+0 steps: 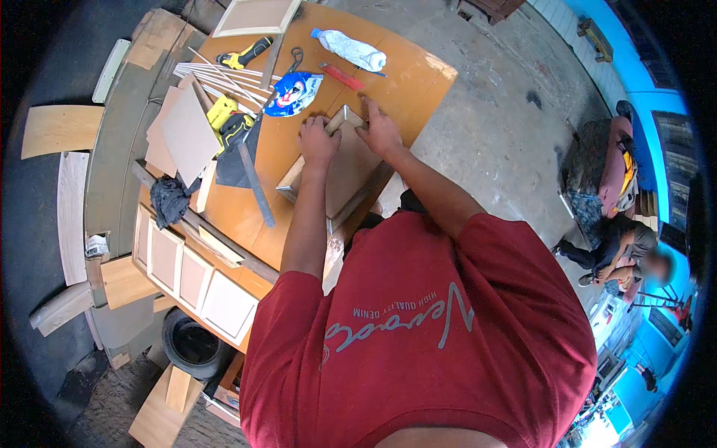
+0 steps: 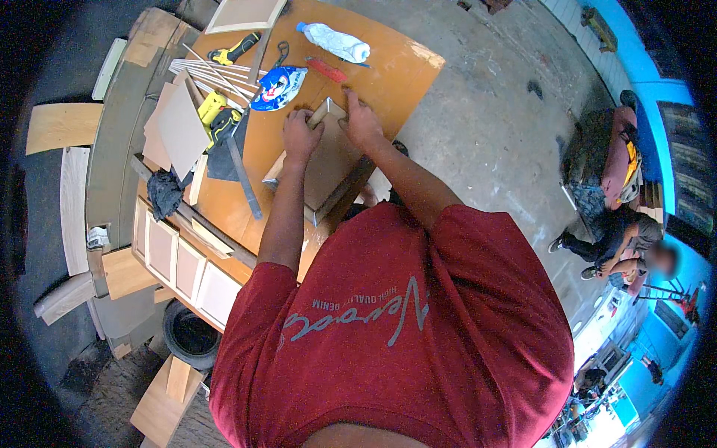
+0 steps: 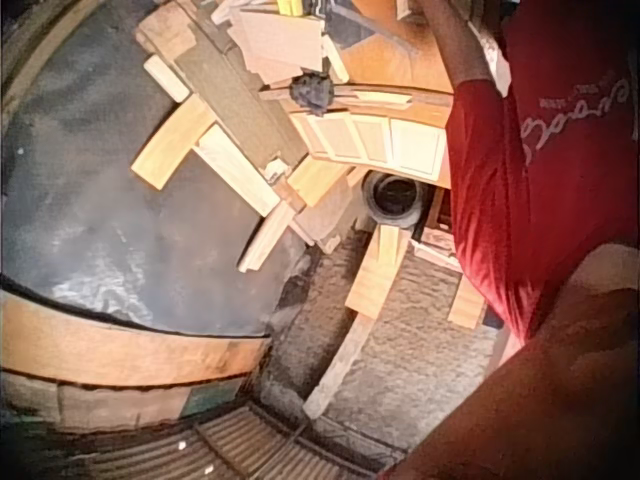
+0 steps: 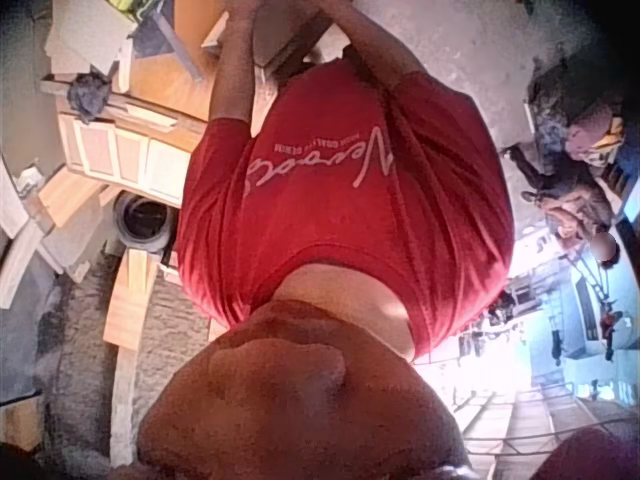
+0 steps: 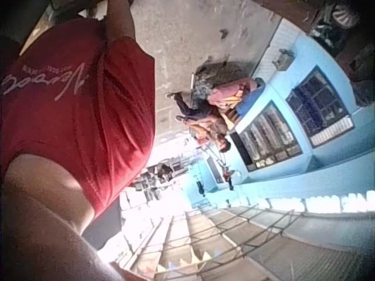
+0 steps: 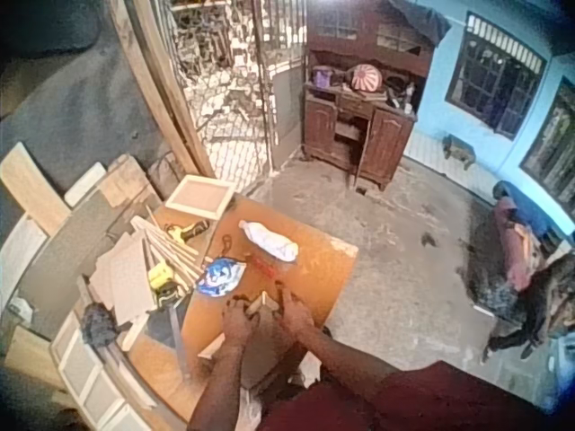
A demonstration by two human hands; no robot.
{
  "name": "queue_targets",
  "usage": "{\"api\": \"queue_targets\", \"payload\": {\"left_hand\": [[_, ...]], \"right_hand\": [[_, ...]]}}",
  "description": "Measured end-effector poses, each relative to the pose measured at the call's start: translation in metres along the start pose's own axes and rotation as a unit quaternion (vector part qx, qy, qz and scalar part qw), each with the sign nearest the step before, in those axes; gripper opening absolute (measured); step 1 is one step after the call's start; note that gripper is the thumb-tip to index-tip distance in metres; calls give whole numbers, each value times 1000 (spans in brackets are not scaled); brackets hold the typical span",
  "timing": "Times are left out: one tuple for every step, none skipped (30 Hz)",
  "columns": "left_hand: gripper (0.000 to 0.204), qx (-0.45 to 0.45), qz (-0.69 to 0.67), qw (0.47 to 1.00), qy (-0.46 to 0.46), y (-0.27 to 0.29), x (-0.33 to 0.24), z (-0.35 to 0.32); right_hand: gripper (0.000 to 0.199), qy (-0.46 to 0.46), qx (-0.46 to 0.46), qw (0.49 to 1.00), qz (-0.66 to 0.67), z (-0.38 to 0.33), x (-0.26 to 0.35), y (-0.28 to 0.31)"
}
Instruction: Applying glue and assembling wooden frame components into finished frames.
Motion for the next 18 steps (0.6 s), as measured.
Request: {"api": "queue_targets", "payload": {"left_hand": [[37,0,0,1000,1,0,1,0],[35,18,-5,1000,13,-2,4,0],[34,35,-11,999,26,-4,6,0],[34,35,-11,999,26,-4,6,1],[35,33,-9,999,23,-4,6,1],[35,31,-8,999,20,-3,6,0],[35,32,-8,999,19,-2,3,0],[35,20,-10,1000,9,0,-1,0],[36,8,-12,1000,-1,2,-4,0],[36,7,-11,1000,2,3,-3,-1],[36,5,-10,1000,4,4,-1,-1],[36,2,-9,1000,7,4,0,-2],[36,3,-9,1000,7,5,-1,-2],[37,8,-5,1000,11,4,-2,-1],[38,13,-2,1000,15,4,-4,-1],[38,11,0,1000,16,3,-3,-1],[37,23,2,999,28,0,-2,-1],[37,34,5,999,39,-2,0,-1]], "right_hand": [[75,0,1,1000,0,0,1,0],[75,5,-2,1000,2,-1,3,1],[75,11,-4,1000,5,-1,5,2],[75,10,-4,1000,5,-1,5,3],[75,6,0,1000,2,-1,5,3],[75,2,4,1000,0,-2,5,3],[75,0,3,1000,0,-1,3,3],[75,1,1,1000,4,-1,2,3],[76,2,-2,1000,9,0,1,4],[76,4,0,1000,9,-1,3,4],[77,-5,11,1000,-1,0,4,3],[78,-14,22,1000,-12,0,5,2],[78,-14,23,1000,-12,0,4,2],[78,-16,26,999,-11,0,2,2],[79,-19,30,999,-9,0,0,1],[79,-16,30,999,-9,2,-1,0],[79,-24,32,999,-13,2,-3,-1],[79,-32,34,999,-17,3,-6,-3]]}}
Point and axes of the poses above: each hand's wrist, its own z-axis towards the middle knuckle, its own y-axis out of the back of the hand, x = y × z, the point moved 6 cm from there along z, towards the middle knuckle, and after that the axes turned 4 degrees about -x, right-handed, at the moved point
